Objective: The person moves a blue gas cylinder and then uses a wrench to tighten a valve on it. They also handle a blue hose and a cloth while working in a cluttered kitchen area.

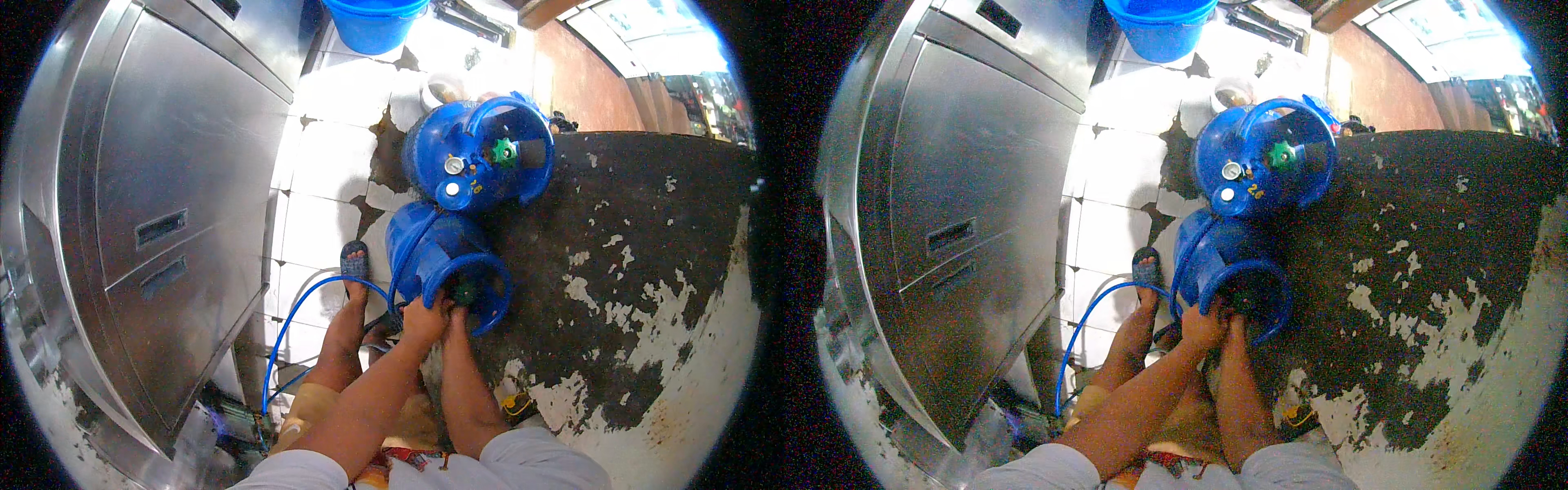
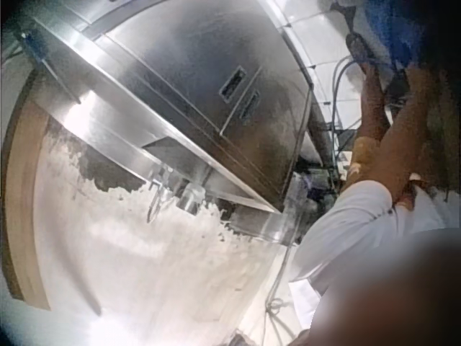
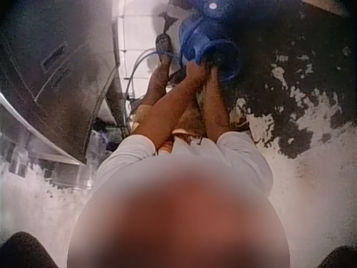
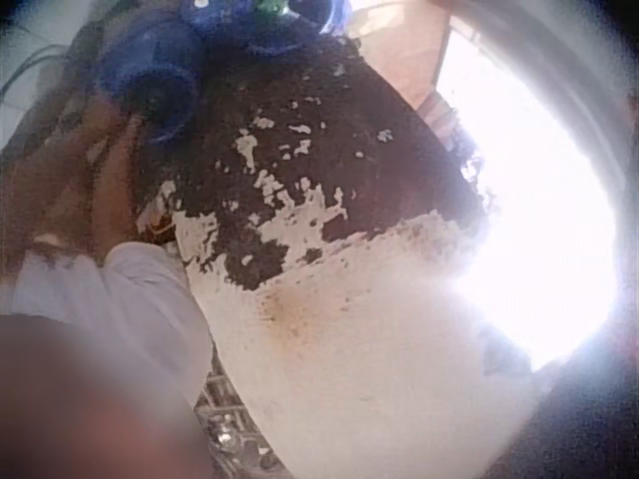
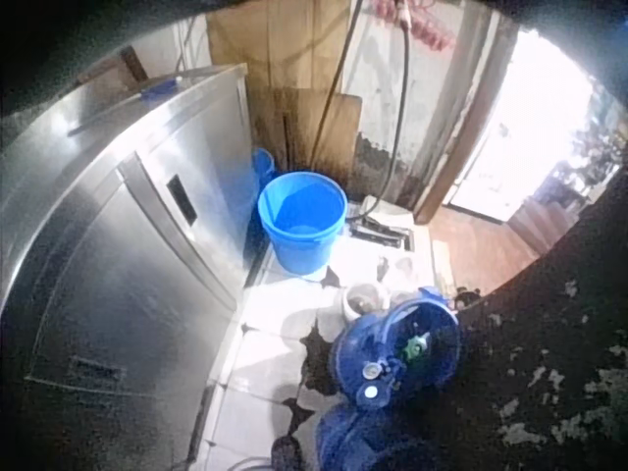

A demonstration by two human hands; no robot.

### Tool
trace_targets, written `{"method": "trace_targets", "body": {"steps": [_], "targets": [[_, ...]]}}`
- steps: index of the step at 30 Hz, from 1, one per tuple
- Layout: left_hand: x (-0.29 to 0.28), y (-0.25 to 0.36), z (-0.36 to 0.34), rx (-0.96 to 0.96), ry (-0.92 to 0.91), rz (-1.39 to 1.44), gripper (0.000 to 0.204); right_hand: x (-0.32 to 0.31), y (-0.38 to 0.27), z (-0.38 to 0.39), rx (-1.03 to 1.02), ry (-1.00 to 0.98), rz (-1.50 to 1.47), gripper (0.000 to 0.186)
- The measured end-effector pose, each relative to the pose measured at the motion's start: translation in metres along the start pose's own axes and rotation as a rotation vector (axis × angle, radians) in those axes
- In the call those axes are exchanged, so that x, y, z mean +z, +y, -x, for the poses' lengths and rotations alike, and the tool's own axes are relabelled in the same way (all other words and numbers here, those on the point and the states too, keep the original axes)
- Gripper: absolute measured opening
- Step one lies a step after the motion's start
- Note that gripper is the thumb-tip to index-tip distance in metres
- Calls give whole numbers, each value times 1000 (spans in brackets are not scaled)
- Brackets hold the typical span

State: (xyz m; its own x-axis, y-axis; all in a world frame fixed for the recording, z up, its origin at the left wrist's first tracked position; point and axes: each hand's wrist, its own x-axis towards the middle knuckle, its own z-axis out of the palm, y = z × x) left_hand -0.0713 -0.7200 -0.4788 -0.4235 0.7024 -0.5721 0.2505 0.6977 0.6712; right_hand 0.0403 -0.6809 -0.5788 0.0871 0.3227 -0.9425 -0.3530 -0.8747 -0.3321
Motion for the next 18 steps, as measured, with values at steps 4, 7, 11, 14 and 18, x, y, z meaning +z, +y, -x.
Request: {"method": "trace_targets", "body": {"steps": [4,7,11,14,18], "targets": [[-30,30,7,-76,-19,30,29,-12,3,5,-5,31,-47,35],[-22,22,5,-133,-31,63,30,-20,4,11,-13,33,-56,35],[-5,17,11,44,247,-70,33,-35,5,11,-18,74,-79,35],[3,25,7,5,315,-83,34,-26,2,13,-14,85,-76,35],[2,17,6,-40,102,-96,31,-15,5,16,-17,103,-62,35]]}}
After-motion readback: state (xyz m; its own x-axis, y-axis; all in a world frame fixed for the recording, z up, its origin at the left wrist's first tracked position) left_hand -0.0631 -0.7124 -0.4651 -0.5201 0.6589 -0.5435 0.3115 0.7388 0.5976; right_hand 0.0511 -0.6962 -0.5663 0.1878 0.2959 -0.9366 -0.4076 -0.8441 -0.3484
